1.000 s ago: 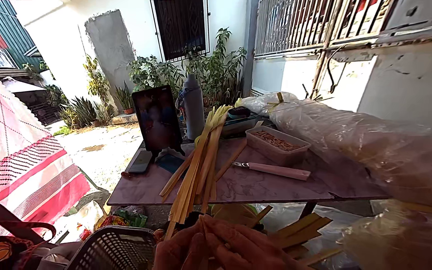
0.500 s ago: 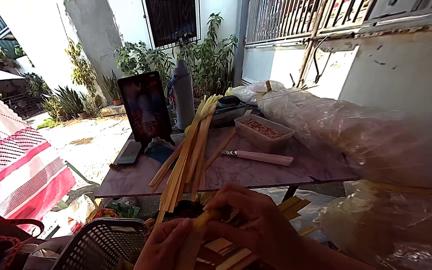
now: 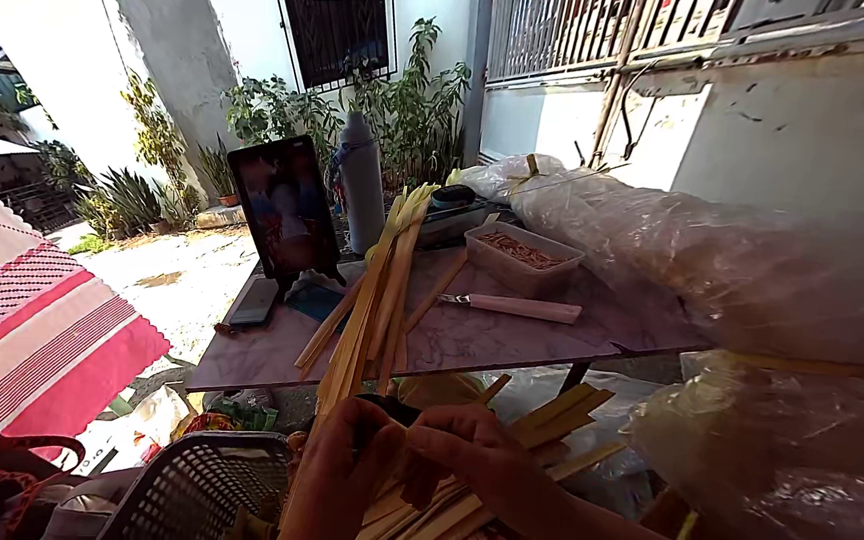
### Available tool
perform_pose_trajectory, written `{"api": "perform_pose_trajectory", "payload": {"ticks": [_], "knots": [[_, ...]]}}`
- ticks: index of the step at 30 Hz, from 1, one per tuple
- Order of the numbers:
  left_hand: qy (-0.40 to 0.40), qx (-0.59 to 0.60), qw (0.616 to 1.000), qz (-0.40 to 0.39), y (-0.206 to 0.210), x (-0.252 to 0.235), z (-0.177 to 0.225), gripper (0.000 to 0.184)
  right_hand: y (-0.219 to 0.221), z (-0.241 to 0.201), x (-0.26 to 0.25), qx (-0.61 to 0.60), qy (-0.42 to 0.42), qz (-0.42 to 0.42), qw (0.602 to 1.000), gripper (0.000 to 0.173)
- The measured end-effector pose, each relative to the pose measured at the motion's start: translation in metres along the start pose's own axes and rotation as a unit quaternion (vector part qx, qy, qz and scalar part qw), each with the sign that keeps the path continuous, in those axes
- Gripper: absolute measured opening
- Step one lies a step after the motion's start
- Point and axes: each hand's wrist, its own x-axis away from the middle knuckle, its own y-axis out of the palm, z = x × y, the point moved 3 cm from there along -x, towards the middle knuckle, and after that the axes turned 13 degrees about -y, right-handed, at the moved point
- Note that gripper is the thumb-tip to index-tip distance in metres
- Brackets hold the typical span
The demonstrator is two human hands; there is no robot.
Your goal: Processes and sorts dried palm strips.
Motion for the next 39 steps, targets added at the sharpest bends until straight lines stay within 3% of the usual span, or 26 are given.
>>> {"api": "perform_pose_trajectory", "payload": {"ticks": [2, 6, 9, 11, 13, 15, 18, 21, 24, 28, 31, 35, 36, 39], "knots": [[-0.015, 0.027, 0.998, -0.060, 0.000, 0.002, 0.003, 0.020, -0.004, -0.004, -0.002, 0.024, 0.007, 0.004, 1.000, 0.026], [-0.041, 0.120, 0.974, -0.187, 0.003, 0.005, 0.008, 0.043, -0.022, -0.018, 0.001, 0.030, 0.018, 0.011, 0.999, 0.031], [-0.009, 0.125, 0.988, -0.087, 0.020, 0.006, 0.008, 0.024, -0.028, -0.022, 0.013, -0.099, 0.118, 0.049, 0.987, 0.042], [0.040, 0.100, 0.994, -0.006, 0.034, 0.005, 0.004, 0.014, -0.026, -0.013, 0.027, -0.212, 0.243, 0.079, 0.943, 0.047], [0.072, 0.074, 0.994, 0.028, 0.047, 0.003, 0.002, 0.018, -0.022, 0.000, 0.043, -0.278, 0.307, 0.054, 0.908, 0.048], [0.065, 0.058, 0.996, 0.021, 0.053, 0.002, 0.002, 0.019, -0.022, 0.004, 0.050, -0.209, 0.282, 0.017, 0.936, 0.049], [-0.009, 0.057, 0.998, -0.031, 0.054, 0.001, 0.003, 0.020, -0.037, -0.003, 0.043, -0.066, 0.163, -0.019, 0.984, 0.045], [-0.071, 0.068, 0.992, -0.081, 0.053, -0.001, 0.005, 0.021, -0.048, -0.010, 0.039, -0.048, 0.153, -0.045, 0.986, 0.054], [-0.080, 0.059, 0.989, -0.110, 0.055, 0.002, 0.008, 0.023, -0.051, -0.011, 0.042, -0.035, 0.162, -0.043, 0.985, 0.050], [-0.082, 0.024, 0.984, -0.155, 0.054, 0.004, 0.010, 0.041, -0.055, -0.014, 0.043, -0.056, 0.197, -0.035, 0.978, 0.052], [-0.115, 0.030, 0.980, -0.161, 0.052, 0.005, 0.008, 0.042, -0.054, -0.011, 0.046, -0.158, 0.273, -0.007, 0.949, 0.055], [-0.053, 0.072, 0.990, -0.105, 0.056, 0.003, 0.000, 0.016, -0.039, 0.003, 0.059, -0.384, 0.382, 0.060, 0.838, 0.051], [-0.040, 0.068, 0.992, -0.100, 0.057, 0.002, -0.002, 0.017, -0.033, 0.005, 0.062, -0.378, 0.391, 0.049, 0.838, 0.050], [-0.091, 0.067, 0.984, -0.135, 0.056, 0.000, -0.002, 0.018, -0.030, 0.001, 0.062, -0.154, 0.305, -0.004, 0.940, 0.051]]}}
